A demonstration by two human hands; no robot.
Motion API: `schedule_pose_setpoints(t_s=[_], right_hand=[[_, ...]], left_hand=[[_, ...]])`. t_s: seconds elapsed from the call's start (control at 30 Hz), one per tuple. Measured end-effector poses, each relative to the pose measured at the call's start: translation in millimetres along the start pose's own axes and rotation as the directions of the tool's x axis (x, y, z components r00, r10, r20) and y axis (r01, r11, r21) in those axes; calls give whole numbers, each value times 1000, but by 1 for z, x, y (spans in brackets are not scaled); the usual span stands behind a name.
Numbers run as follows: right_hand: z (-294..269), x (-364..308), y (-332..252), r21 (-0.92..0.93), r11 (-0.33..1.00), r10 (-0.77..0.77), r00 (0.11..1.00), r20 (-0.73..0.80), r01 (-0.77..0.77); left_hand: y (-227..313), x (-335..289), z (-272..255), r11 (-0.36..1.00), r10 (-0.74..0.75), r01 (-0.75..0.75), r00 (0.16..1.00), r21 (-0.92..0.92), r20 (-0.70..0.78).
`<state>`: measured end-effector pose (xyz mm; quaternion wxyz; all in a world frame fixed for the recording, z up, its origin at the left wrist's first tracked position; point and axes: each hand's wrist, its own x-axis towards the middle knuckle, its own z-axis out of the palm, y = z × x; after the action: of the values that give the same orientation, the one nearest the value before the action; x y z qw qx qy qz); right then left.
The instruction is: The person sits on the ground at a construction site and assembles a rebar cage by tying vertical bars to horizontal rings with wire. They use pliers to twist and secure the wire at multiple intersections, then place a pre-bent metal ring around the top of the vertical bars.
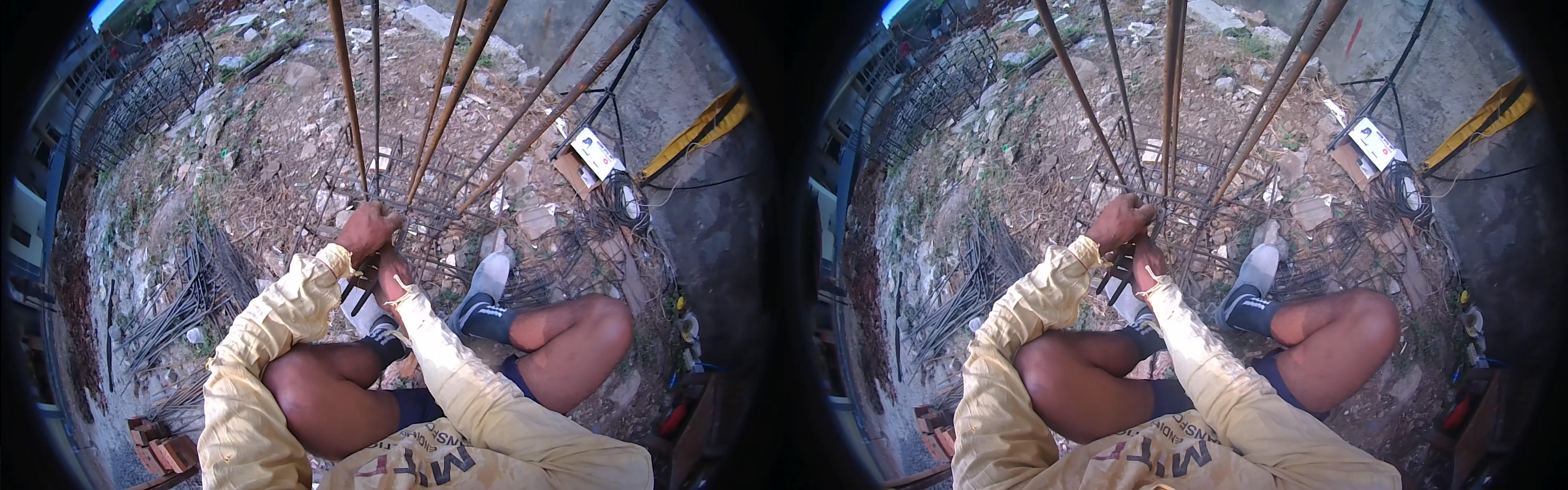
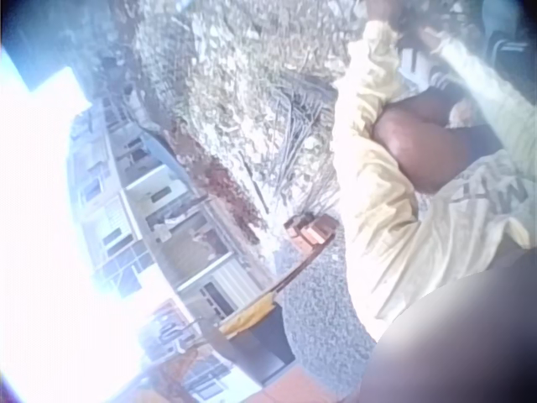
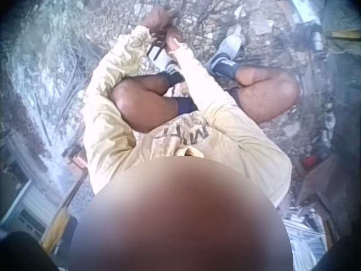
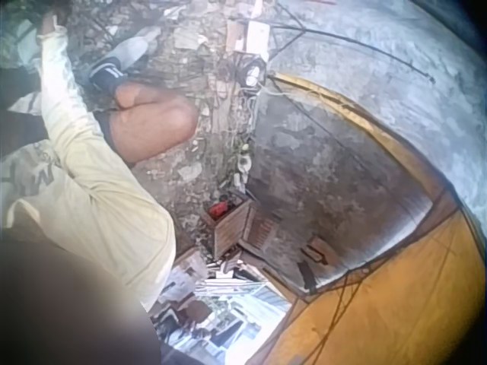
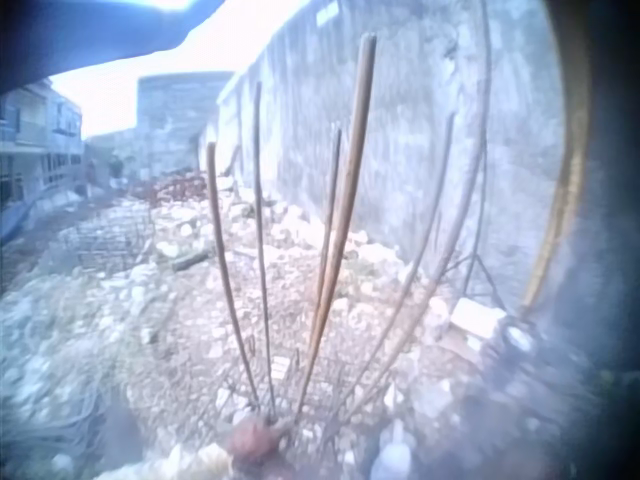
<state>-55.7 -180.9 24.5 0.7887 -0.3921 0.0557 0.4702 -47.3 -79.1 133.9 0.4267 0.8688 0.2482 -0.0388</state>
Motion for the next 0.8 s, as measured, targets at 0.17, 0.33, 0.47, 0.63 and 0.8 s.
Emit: schedule_pose_setpoints(t_s=[0.17,0.33,0.47,0.63,0.8], right_hand=[[2,-13,0,-339,933,-118,992,30,122],[-5,-13,-2,-280,958,69,997,20,-61],[-45,24,20,-550,794,-216,966,142,258],[-1,-14,-14,-274,962,33,998,57,-17],[1,-20,-14,-260,954,-126,986,113,152]], left_hand=[[-12,6,1,1000,-14,15,1000,-11,28],[-10,4,-3,999,37,-38,999,20,20],[0,7,-2,989,108,-114,992,91,73],[4,-5,-12,994,81,-86,994,68,71],[-4,4,-4,999,20,-21,999,24,44]])
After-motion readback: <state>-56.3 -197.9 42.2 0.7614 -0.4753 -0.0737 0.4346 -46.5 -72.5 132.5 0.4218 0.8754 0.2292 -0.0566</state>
